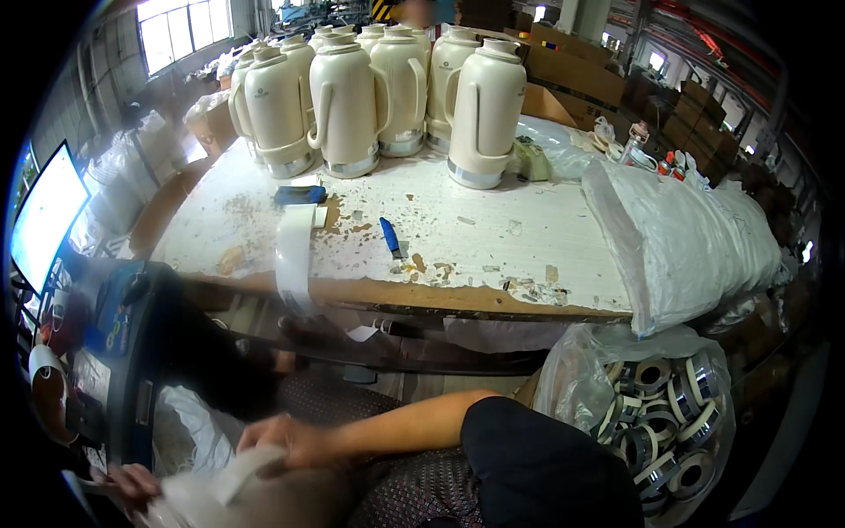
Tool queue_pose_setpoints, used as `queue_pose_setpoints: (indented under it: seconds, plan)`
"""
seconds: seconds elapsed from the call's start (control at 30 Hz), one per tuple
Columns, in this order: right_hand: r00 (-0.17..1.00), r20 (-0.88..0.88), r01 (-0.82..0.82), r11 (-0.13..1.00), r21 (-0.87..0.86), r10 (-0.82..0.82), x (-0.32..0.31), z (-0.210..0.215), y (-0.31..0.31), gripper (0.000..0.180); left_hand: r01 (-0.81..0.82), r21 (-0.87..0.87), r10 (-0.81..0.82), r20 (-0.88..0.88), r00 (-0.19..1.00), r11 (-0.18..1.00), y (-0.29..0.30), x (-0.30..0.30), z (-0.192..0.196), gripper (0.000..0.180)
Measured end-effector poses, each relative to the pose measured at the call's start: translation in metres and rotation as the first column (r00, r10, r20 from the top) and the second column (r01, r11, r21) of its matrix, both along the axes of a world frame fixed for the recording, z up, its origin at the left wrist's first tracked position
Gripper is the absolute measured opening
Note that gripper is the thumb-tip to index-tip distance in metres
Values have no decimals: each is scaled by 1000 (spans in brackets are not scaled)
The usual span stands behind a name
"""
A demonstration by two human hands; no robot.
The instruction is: The person assembles white thermos bottles by attaching handles and applying labels. They pick up a bottle body, attach a handle, apply a label to the side, and place the finished unit on a table. This process is repeated for multiple units.
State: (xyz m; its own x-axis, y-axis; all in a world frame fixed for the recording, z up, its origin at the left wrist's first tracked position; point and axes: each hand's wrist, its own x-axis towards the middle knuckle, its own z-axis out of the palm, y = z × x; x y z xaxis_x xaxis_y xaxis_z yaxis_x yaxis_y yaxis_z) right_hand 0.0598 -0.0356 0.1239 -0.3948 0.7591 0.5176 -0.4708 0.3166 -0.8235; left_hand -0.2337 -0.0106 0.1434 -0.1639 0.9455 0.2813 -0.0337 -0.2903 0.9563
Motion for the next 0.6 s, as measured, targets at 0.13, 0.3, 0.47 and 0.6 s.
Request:
queue_pose_setpoints:
  seconds: [0.13,0.3,0.47,0.6]
  plan:
    - [965,-217,55,924,-377,-146,33,11,12,27,152,-11,-148,145,978,988,5,43,-36,56]
    - [844,-400,62,807,-587,-357,138,31,30,31,390,45,-385,300,873,920,-2,84,-73,61]
    - [572,-297,669,644,-371,-765,214,103,62,33,330,-62,-284,380,880,942,7,93,-72,53]
    - [199,-294,968,234,-91,-935,266,144,128,21,306,-258,-358,-187,915,916,4,96,-138,25]
